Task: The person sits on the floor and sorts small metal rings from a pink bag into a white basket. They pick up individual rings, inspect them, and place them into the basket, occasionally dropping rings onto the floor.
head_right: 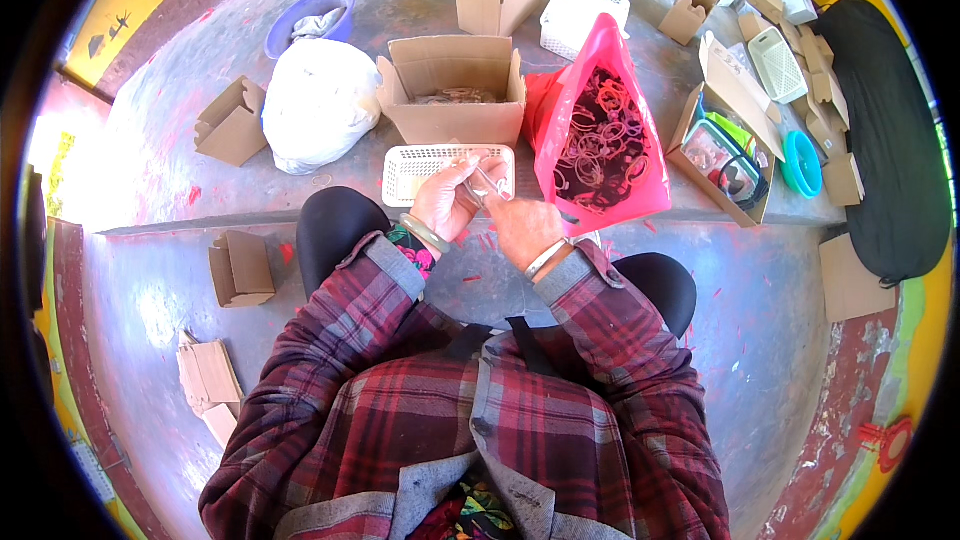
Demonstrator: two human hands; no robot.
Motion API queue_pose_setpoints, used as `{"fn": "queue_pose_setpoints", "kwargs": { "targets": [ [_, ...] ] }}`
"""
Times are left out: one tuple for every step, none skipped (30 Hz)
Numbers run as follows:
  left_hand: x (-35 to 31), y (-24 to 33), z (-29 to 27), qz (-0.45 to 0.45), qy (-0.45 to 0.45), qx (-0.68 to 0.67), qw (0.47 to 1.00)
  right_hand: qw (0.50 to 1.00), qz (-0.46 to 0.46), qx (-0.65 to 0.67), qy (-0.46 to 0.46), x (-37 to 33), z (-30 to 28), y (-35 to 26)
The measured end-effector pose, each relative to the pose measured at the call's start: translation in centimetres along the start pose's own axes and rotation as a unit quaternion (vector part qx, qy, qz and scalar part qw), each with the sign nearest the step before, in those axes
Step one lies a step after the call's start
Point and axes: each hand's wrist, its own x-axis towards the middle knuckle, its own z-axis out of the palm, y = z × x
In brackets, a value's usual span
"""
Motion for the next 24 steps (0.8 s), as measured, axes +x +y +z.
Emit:
{"fn": "queue_pose_setpoints", "kwargs": {
  "targets": [
    [0.0, 0.0, 0.0, -0.001, -0.005, -0.004, 1.000, 1.000, 0.002, -0.002, -0.002, 0.0, -0.1, 0.0],
    [0.0, 0.0, 0.0, -0.002, -0.010, -0.008, 1.000, 1.000, -0.003, 0.000, 0.007, 0.0, 0.0, 0.0],
    [0.0, 0.1, 0.1, -0.003, -0.013, -0.017, 1.000, 1.000, -0.008, 0.001, 0.017, -0.1, 0.2, 0.0],
    [-0.1, 0.2, 0.2, -0.004, -0.015, -0.025, 1.000, 1.000, -0.012, 0.003, 0.026, -0.1, 0.3, 0.0],
    [-0.1, 0.3, 0.3, -0.005, -0.017, -0.033, 0.999, 1.000, -0.009, 0.003, 0.018, -0.1, 0.3, 0.0],
    [-0.1, 0.3, 0.2, -0.005, -0.013, -0.040, 0.999, 1.000, -0.007, 0.002, 0.009, -0.1, 0.3, -0.1],
    [0.0, 0.4, 0.1, -0.005, -0.009, -0.047, 0.999, 1.000, -0.005, 0.002, 0.001, -0.1, 0.1, -0.3],
    [0.0, 0.4, 0.0, -0.006, -0.005, -0.054, 0.999, 1.000, -0.008, -0.002, 0.001, -0.1, -0.3, -0.5],
    [0.1, 0.4, 0.0, -0.003, 0.006, -0.054, 0.998, 1.000, -0.010, -0.006, 0.001, 0.0, -1.2, -0.9],
    [0.1, 0.3, 0.0, -0.001, 0.017, -0.055, 0.998, 1.000, -0.013, -0.010, 0.001, 0.0, -1.6, -1.1],
    [0.1, 0.3, 0.0, 0.001, 0.028, -0.056, 0.998, 1.000, -0.015, -0.005, 0.000, 0.0, -1.5, -1.1],
    [0.1, 0.3, 0.0, 0.002, 0.028, -0.056, 0.998, 1.000, -0.016, 0.000, -0.001, 0.0, -1.4, -1.0],
    [0.2, 0.4, 0.1, 0.003, 0.029, -0.056, 0.998, 1.000, -0.017, 0.005, -0.002, 0.0, -1.2, -0.9],
    [0.2, 0.4, 0.1, 0.004, 0.029, -0.056, 0.998, 1.000, -0.015, 0.005, -0.004, -0.1, -1.1, -0.9],
    [0.1, 0.4, 0.2, 0.003, 0.023, -0.050, 0.998, 1.000, -0.014, 0.005, -0.007, -0.1, -1.0, -0.8],
    [0.1, 0.4, 0.3, 0.001, 0.018, -0.043, 0.999, 1.000, -0.013, 0.004, -0.009, -0.1, -0.8, -0.8],
    [0.0, 0.4, 0.4, 0.000, 0.012, -0.037, 0.999, 1.000, -0.013, 0.008, -0.014, -0.1, -0.7, -0.7],
    [0.0, 0.4, 0.3, 0.002, 0.009, -0.034, 0.999, 1.000, -0.013, 0.012, -0.019, 0.0, -0.6, -0.6],
    [0.0, 0.3, 0.3, 0.003, 0.006, -0.030, 1.000, 1.000, -0.014, 0.016, -0.023, 0.0, -0.5, -0.6],
    [-0.1, 0.3, 0.2, 0.004, 0.003, -0.027, 1.000, 1.000, -0.012, 0.012, -0.026, 0.0, -0.5, -0.6],
    [-0.1, 0.2, 0.3, 0.002, 0.003, -0.023, 1.000, 1.000, -0.010, 0.007, -0.028, 0.0, -0.6, -0.7],
    [-0.1, 0.2, 0.3, 0.001, 0.004, -0.019, 1.000, 0.999, -0.009, 0.003, -0.031, 0.0, -0.6, -0.8],
    [-0.1, 0.1, 0.3, -0.001, 0.004, -0.015, 1.000, 0.999, -0.004, 0.002, -0.034, -0.1, -0.7, -0.9],
    [-0.2, 0.1, 0.3, -0.001, 0.004, -0.016, 1.000, 0.999, 0.001, 0.002, -0.037, -0.1, -0.7, -1.1]
  ]
}}
